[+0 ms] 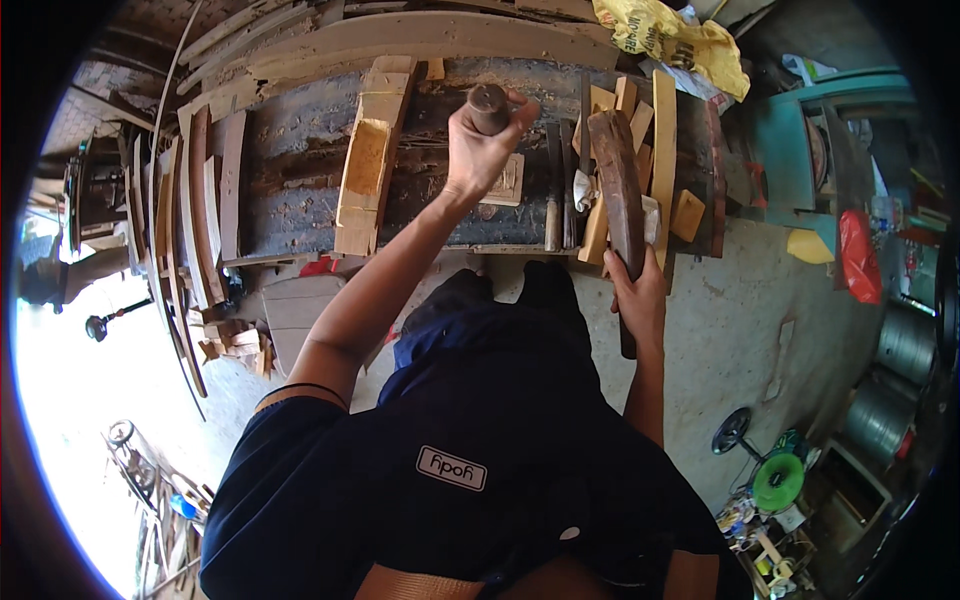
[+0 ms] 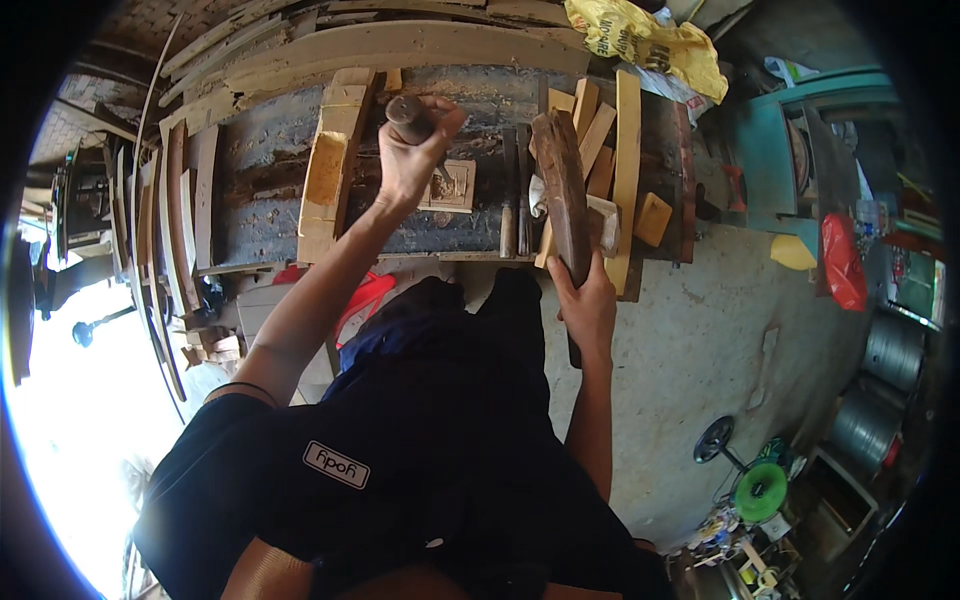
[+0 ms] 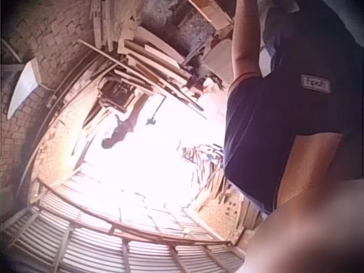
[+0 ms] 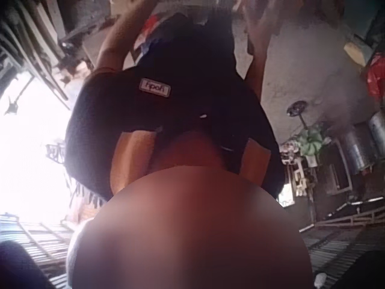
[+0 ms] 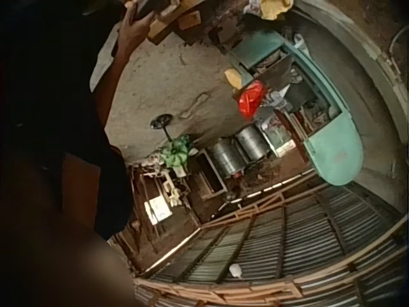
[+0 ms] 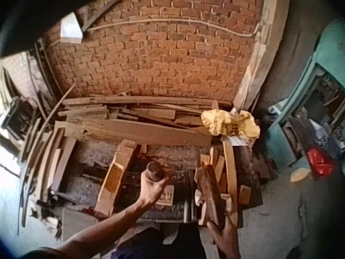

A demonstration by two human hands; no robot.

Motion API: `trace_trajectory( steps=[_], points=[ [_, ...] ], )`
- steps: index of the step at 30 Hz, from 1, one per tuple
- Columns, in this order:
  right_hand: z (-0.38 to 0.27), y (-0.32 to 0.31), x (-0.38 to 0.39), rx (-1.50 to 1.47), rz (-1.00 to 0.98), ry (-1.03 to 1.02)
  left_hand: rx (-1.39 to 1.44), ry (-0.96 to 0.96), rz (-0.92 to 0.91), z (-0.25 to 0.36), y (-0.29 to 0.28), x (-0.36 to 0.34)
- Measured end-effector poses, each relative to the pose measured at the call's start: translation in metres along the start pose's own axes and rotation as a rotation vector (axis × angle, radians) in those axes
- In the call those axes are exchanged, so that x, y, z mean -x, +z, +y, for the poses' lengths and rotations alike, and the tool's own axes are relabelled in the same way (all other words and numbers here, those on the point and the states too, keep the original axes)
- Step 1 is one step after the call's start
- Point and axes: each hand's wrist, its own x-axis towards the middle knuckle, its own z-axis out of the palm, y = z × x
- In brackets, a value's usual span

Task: The recorder uses a wooden mallet to strike a chisel while carving a piece of wood on a workshop bench.

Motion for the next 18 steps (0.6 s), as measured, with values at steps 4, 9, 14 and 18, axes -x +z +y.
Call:
trace_trajectory(
  steps=[4, 9, 14, 18],
  points=[
    [0.001, -0.001, 0.003, -0.019, -0.041, 0.002, -0.055, 0.098, 0.107, -0.004, 0.015, 0.019],
    [-0.002, -0.006, 0.004, -0.106, -0.065, 0.014, -0.242, 0.245, 0.037, -0.014, 0.039, 0.045],
    [-0.037, -0.019, 0.006, -0.169, -0.097, -0.101, -0.390, 0.332, -0.047, -0.010, 0.052, 0.066],
    [-0.081, -0.036, 0.019, -0.351, -0.012, -0.352, -0.454, 0.161, -0.204, -0.007, 0.047, 0.065]
  ],
)
